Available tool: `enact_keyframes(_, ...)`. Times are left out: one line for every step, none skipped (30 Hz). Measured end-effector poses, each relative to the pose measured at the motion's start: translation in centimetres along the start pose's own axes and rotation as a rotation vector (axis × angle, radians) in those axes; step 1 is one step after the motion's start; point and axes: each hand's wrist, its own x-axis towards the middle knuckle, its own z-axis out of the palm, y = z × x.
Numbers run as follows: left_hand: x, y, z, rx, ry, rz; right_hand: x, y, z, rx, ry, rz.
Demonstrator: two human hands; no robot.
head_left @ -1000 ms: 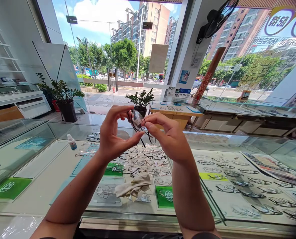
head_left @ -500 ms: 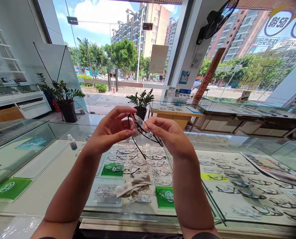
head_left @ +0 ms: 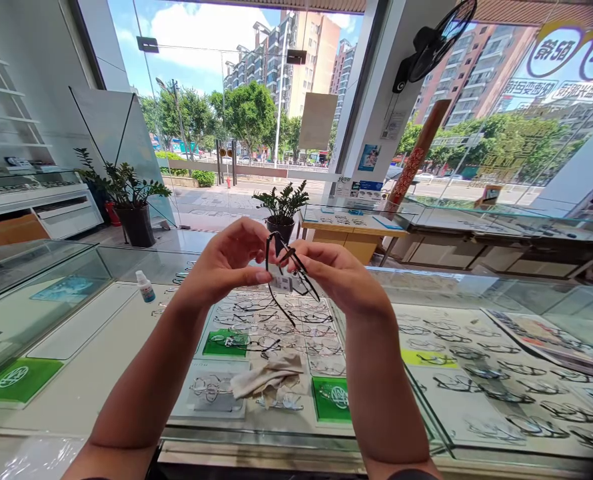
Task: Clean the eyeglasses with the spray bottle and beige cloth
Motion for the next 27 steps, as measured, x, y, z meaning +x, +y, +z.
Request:
enact_keyframes(0.1, -0.1, 0.0, 0.041, 0.016, 0.013, 0.1, 0.2, 0.1, 0.006, -0.021, -0.004)
enact_keyframes(0.2, -0.3, 0.0, 0.076, 0.026, 0.018, 0.2, 0.4, 0.1, 0.017, -0.043, -0.001)
enact_keyframes(0.3, -0.5, 0.0, 0.1, 0.032, 0.019, 0.3, 0.6, 0.2, 0.03, -0.062, 0.012)
enact_keyframes(0.3, -0.6, -0.1, 0.115, 0.036, 0.019, 0.3, 0.8, 0.4, 0.048, -0.072, 0.029)
enact_keyframes(0.4, -0.8, -0.2, 0.126, 0.039, 0.022, 0.4, 1.0, 0.5, 0.07, -0.075, 0.047)
enact_keyframes(0.4, -0.8, -0.2, 0.136, 0.042, 0.031, 0.4, 1.1, 0.6, 0.093, -0.073, 0.062)
enact_keyframes(0.4, -0.9, -0.3, 0.146, 0.046, 0.045, 0.4, 1.2, 0.7, 0.118, -0.07, 0.072)
enact_keyframes(0.4, -0.9, -0.3, 0.158, 0.05, 0.06, 0.4, 1.2, 0.7, 0.144, -0.071, 0.078)
enact_keyframes(0.4, -0.9, -0.3, 0.172, 0.06, 0.07, 0.4, 1.2, 0.7, 0.169, -0.075, 0.085)
enact_keyframes(0.4, -0.8, -0.3, 0.187, 0.074, 0.073, 0.4, 1.2, 0.7, 0.19, -0.083, 0.092)
enact_keyframes(0.4, -0.8, -0.3, 0.199, 0.092, 0.064, 0.4, 1.2, 0.7, 0.208, -0.088, 0.098)
enact_keyframes(0.3, -0.7, -0.2, 0.207, 0.115, 0.041, 0.5, 1.1, 0.6, 0.224, -0.089, 0.104)
enact_keyframes(0.2, -0.7, -0.2, 0.212, 0.137, 0.008, 0.5, 1.1, 0.5, 0.239, -0.084, 0.111)
enact_keyframes(0.2, -0.7, -0.1, 0.213, 0.156, -0.027, 0.5, 1.1, 0.4, 0.252, -0.075, 0.118)
enact_keyframes(0.1, -0.6, -0.1, 0.215, 0.17, -0.059, 0.6, 1.1, 0.3, 0.261, -0.062, 0.123)
enact_keyframes(0.1, -0.6, 0.0, 0.219, 0.182, -0.082, 0.6, 1.1, 0.2, 0.266, -0.044, 0.122)
enact_keyframes(0.1, -0.7, 0.0, 0.232, 0.2, -0.096, 0.7, 1.1, 0.2, 0.265, -0.021, 0.118)
enact_keyframes(0.1, -0.7, 0.1, 0.254, 0.225, -0.1, 0.7, 1.1, 0.1, 0.255, 0.008, 0.11)
enact_keyframes(0.1, -0.7, 0.1, 0.285, 0.258, -0.1, 0.8, 1.1, 0.1, 0.236, 0.045, 0.094)
enact_keyframes(0.2, -0.7, 0.2, 0.32, 0.299, -0.097, 0.9, 1.2, 0.1, 0.211, 0.088, 0.072)
enact_keyframes(0.2, -0.6, 0.2, 0.355, 0.342, -0.092, 0.9, 1.2, 0.1, 0.182, 0.134, 0.048)
enact_keyframes(0.2, -0.5, 0.3, 0.387, 0.384, -0.084, 1.0, 1.2, 0.1, 0.149, 0.179, 0.024)
enact_keyframes(0.2, -0.4, 0.5, 0.415, 0.419, -0.075, 1.1, 1.3, 0.1, 0.115, 0.223, 0.0)
enact_keyframes(0.1, -0.3, 0.7, 0.442, 0.444, -0.063, 1.1, 1.4, 0.1, 0.081, 0.264, -0.026)
enact_keyframes(0.0, -0.1, 0.9, 0.472, 0.458, -0.051, 1.2, 1.4, 0.0, 0.047, 0.303, -0.051)
enact_keyframes(-0.1, 0.2, 1.2, 0.505, 0.459, -0.042, 1.3, 1.5, 0.0, 0.013, 0.337, -0.074)
enact_keyframes(-0.3, 0.4, 1.6, 0.54, 0.447, -0.039, 1.3, 1.7, 0.1, -0.022, 0.369, -0.095)
